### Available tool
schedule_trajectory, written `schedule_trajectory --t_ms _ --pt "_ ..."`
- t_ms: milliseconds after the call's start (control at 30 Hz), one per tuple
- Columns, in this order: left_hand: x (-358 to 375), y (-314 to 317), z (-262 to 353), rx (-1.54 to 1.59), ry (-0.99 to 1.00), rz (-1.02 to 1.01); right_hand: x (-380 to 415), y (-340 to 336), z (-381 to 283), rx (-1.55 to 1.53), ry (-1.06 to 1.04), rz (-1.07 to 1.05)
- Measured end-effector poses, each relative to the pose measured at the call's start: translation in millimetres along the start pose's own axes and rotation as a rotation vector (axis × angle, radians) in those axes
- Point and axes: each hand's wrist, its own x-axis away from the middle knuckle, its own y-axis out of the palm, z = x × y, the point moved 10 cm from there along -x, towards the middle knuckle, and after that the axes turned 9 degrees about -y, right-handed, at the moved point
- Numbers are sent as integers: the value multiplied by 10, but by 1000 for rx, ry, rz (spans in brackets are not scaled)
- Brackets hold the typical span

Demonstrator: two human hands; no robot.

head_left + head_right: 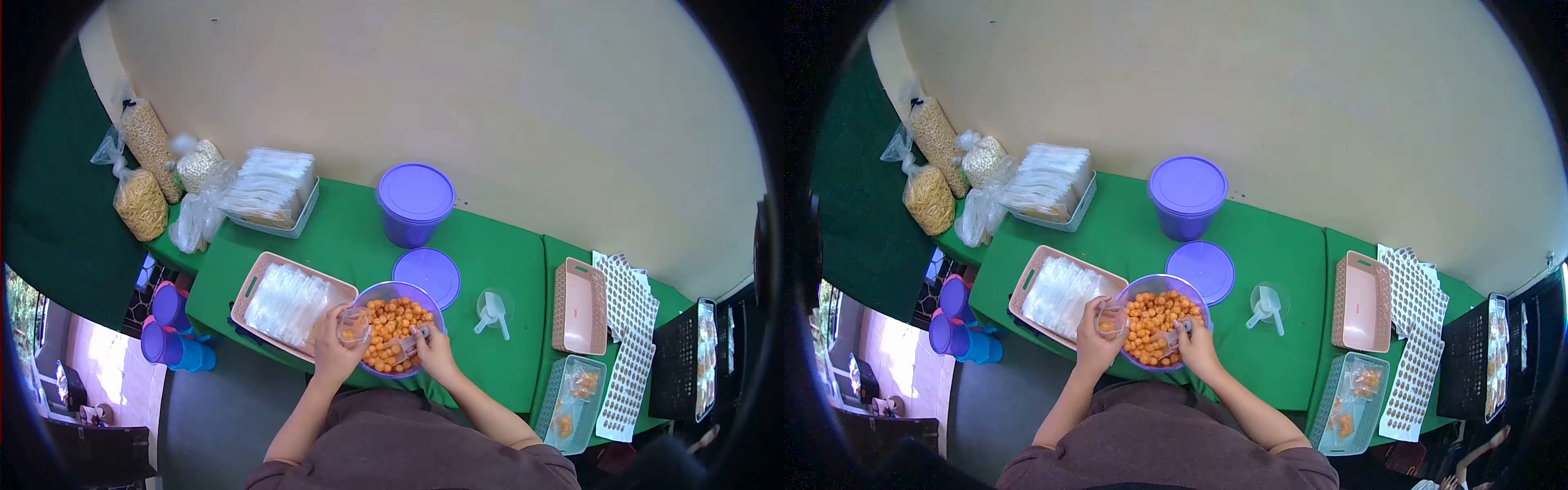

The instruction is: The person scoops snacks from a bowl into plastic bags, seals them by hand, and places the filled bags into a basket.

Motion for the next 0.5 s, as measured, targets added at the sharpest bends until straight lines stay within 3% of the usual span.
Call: schedule_trajectory --t_ms 133,233,500 --pt "-5 -11 16 8 6 1 -96 57 121 -75 -38 -2" --pt "-9 -24 -13 27 -7 -2 -170 124 225 -296 118 -15" --pt "-39 -11 -175 -91 -42 -30 -334 -317 120 -624 158 207"
